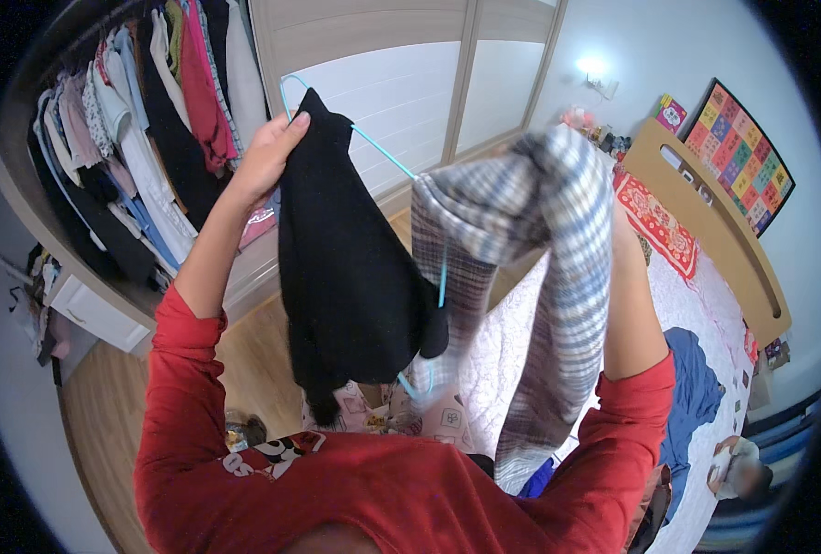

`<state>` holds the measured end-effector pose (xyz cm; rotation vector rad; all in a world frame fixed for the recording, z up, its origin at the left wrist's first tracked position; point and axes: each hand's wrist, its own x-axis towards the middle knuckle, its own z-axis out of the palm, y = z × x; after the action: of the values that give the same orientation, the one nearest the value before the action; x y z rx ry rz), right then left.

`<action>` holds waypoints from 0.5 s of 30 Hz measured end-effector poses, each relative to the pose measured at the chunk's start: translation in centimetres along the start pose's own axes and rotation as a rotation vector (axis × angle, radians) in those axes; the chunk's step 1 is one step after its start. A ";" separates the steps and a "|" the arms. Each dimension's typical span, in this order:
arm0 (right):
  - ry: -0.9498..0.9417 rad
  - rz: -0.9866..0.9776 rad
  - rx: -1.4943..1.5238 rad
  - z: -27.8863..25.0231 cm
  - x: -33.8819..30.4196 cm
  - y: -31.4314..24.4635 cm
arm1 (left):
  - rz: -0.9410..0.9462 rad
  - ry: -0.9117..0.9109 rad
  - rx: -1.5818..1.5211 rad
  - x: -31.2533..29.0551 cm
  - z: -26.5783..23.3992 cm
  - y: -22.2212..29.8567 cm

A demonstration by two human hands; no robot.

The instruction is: The person hangs a black top and a light blue top on hangers and places them into a closet. They then fold a plaid shirt and place it in the closet. Finally, they hang a purple item with keys attached to a hanger and place it in the closet.

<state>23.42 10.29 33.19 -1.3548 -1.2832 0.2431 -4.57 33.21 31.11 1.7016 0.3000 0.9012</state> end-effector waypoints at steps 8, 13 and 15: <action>-0.042 0.329 0.782 5.6 4.2 -9.8 | -0.308 0.141 -0.223 -0.4 0.8 -2.3; -0.297 -0.034 -0.561 11.2 6.3 -15.6 | -0.192 0.406 -0.843 2.1 -1.1 -7.7; -0.474 -0.059 -0.831 13.6 5.6 -18.5 | -0.155 0.402 -0.916 3.2 -2.9 -9.5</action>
<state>5.45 16.77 47.05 -2.0262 -1.9398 -0.0335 -2.14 40.47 23.98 0.6459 0.2251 1.0416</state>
